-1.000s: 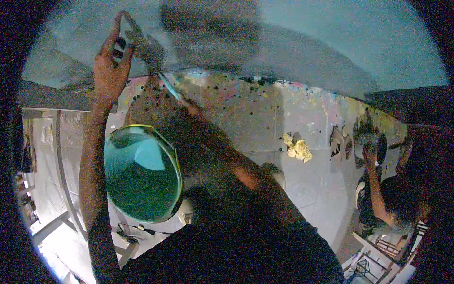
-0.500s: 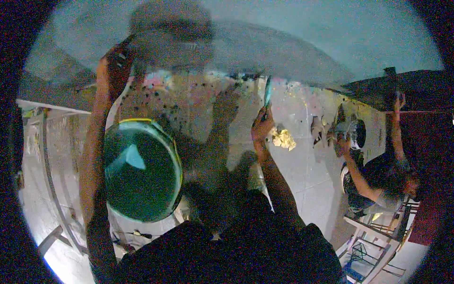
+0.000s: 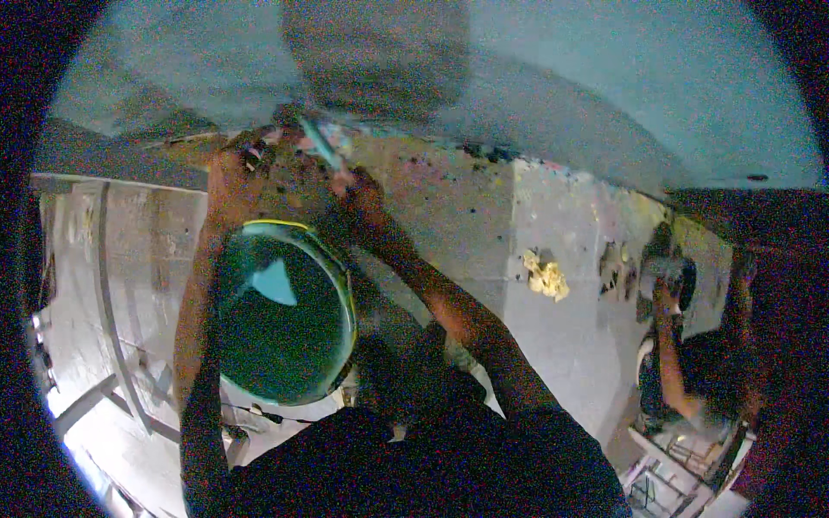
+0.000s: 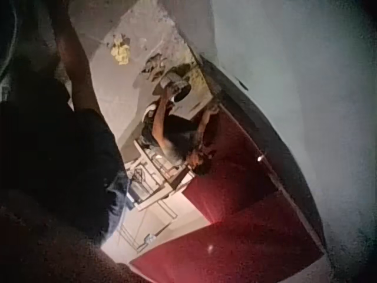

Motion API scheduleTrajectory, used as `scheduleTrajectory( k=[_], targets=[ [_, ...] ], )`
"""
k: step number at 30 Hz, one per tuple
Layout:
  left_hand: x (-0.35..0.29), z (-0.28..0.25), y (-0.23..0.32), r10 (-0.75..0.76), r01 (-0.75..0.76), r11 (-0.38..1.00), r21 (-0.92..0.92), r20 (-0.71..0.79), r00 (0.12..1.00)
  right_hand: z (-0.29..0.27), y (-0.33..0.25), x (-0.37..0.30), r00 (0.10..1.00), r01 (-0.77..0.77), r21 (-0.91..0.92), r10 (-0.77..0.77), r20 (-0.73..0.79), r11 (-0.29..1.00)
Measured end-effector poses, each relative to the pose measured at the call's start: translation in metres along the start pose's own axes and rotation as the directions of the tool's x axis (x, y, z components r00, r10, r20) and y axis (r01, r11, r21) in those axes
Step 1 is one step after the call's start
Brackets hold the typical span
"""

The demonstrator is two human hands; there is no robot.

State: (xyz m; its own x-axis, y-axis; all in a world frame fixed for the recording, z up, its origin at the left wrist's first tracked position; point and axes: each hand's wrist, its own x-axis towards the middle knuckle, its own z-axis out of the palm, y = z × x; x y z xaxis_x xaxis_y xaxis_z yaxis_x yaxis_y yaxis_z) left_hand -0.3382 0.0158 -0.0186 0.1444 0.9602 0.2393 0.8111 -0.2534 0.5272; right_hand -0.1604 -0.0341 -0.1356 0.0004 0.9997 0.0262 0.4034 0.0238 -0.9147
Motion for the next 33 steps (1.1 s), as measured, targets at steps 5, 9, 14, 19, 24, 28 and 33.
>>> scheduleTrajectory(
  k=[5, 9, 14, 19, 24, 28, 33],
  targets=[
    [-0.003, -0.006, -0.034, 0.003, -0.009, 0.995, 0.096, 0.064, 0.998, -0.055, 0.022, 0.014, 0.908, 0.142, -0.1, -0.17, -0.383, 0.985],
    [-0.002, 0.009, -0.009, -0.196, 0.2, 0.98, -0.013, 0.145, 0.97, -0.148, 0.046, -0.04, 0.88, -0.086, -0.049, 0.053, -0.473, 0.995],
    [0.003, 0.032, -0.018, 0.008, -0.002, 0.998, -0.069, 0.076, 0.997, -0.202, 0.105, -0.089, 0.707, -0.096, 0.009, 0.075, -0.703, 0.995],
    [0.012, 0.02, 0.052, 0.025, -0.054, 0.985, 0.167, 0.174, 0.984, -0.16, 0.082, -0.094, 0.719, -0.038, 0.288, 0.227, -0.658, 0.957],
    [0.002, -0.003, 0.023, 0.002, -0.002, 1.0, -0.005, 0.131, 0.991, -0.106, -0.012, -0.036, 0.901, 0.291, 0.094, -0.24, -0.363, 0.952],
    [-0.009, -0.001, 0.034, 0.039, -0.04, 0.999, 0.009, 0.088, 0.995, -0.1, -0.019, -0.016, 0.997, 0.061, 0.329, -0.042, -0.064, 0.942],
    [-0.013, -0.014, 0.008, 0.144, -0.149, 0.985, 0.085, 0.07, 0.987, -0.141, 0.006, -0.03, 0.92, 0.01, 0.327, 0.12, -0.374, 0.945]
  ],
)
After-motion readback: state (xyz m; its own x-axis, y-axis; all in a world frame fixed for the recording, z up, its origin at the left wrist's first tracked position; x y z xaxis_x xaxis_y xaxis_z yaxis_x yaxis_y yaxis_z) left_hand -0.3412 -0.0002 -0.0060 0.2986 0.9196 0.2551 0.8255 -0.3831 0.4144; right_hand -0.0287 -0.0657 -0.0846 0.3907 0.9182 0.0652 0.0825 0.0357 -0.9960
